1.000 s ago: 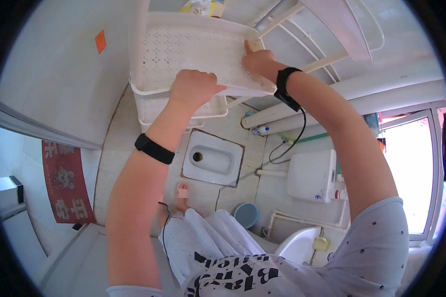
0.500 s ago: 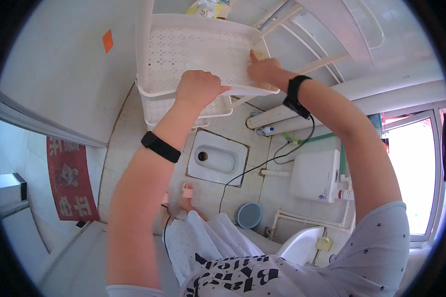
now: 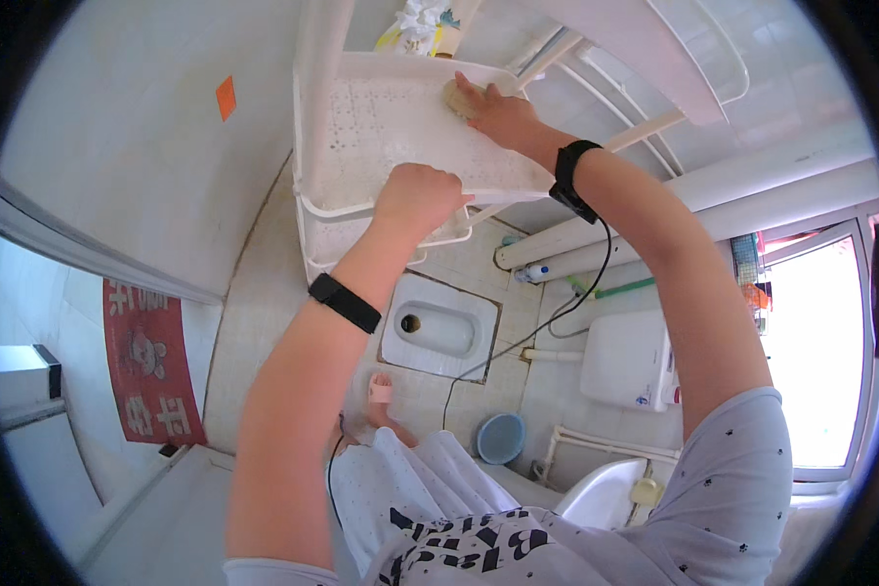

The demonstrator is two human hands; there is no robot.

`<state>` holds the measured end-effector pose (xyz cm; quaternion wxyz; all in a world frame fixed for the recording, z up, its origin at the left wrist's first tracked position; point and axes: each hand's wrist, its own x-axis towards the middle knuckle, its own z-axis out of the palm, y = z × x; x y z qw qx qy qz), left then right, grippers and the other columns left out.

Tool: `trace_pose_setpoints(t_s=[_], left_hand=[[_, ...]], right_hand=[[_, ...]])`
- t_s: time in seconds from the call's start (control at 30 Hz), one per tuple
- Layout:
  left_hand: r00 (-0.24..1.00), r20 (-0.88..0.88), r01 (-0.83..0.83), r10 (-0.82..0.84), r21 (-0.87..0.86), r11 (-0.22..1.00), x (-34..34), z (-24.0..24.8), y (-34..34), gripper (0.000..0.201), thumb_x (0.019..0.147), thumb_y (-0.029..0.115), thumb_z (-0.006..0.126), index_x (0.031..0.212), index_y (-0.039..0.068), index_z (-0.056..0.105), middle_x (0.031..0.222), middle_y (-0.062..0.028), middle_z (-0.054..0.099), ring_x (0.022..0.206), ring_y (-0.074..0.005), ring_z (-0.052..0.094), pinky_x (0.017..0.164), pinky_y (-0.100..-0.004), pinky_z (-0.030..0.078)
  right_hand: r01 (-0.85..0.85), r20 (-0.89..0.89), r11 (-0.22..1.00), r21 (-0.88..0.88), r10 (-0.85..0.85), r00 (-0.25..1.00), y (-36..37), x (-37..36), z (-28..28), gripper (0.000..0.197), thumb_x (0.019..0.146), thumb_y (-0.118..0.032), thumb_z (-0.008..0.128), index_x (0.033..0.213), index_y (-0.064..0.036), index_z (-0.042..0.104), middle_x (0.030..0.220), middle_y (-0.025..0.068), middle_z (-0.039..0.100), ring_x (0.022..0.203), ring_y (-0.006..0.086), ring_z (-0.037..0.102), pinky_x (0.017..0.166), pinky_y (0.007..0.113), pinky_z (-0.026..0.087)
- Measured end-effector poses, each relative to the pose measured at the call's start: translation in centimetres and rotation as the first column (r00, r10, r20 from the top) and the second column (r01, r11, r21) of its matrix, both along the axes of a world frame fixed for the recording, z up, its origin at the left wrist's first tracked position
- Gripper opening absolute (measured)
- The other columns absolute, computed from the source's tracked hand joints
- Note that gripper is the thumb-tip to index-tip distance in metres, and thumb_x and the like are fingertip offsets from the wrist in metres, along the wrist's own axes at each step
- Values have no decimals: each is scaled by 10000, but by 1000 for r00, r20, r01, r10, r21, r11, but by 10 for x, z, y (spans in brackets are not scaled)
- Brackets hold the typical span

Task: Scrubbing and cleaning a multi-tier plastic storage rack using a brush and water in a bathroom.

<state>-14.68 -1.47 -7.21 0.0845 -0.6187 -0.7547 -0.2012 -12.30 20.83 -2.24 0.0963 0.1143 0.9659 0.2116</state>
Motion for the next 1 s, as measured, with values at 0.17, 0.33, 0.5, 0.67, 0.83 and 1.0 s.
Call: trace_pose_setpoints(t_s=[0.17,0.33,0.5,0.67,0.83,1.0], left_hand=[[999,-33,-14,14,17,1000,4,5,13,427,893,479,544,727,102,655,625,-80,661,607,-247,673,558,-376,521],[999,2,-48,48,-17,999,-13,6,13,433,892,489,542,725,104,652,608,-67,654,588,-232,670,539,-366,516],[999,-41,-27,27,-4,1000,-19,4,20,429,891,485,544,722,105,650,585,-66,642,565,-229,663,525,-359,510],[996,-72,58,-53,72,996,-13,6,40,419,887,482,548,719,112,654,577,-69,636,566,-229,662,526,-362,511],[997,-84,6,1,74,997,-33,9,26,415,880,476,557,700,115,657,569,-73,633,555,-235,656,523,-367,511],[995,-99,17,-12,56,998,-32,7,22,416,868,466,569,655,119,655,609,-76,651,577,-239,663,540,-364,516]], right_hand=[[-243,-92,968,56,248,964,35,-35,-9,747,849,-314,661,1417,-33,264,1179,189,523,915,366,659,688,461,553],[-25,-200,1000,1,25,980,49,-48,-2,477,823,-227,677,1184,-20,444,1091,196,597,880,360,675,703,417,575],[62,-189,998,-16,-64,980,65,-67,-6,499,832,-268,669,1218,-53,438,1058,188,612,940,375,660,744,446,560],[-565,-326,824,33,543,774,35,-125,-23,467,868,-278,620,1246,-59,455,1077,178,606,933,372,650,729,464,547],[-338,-311,939,-65,303,901,11,-142,-19,437,849,-312,655,1169,-57,502,1031,179,632,902,350,669,734,428,552],[21,-109,999,33,-17,994,61,-102,5,365,865,-277,611,1160,-78,533,1022,155,665,908,335,676,738,427,551]])
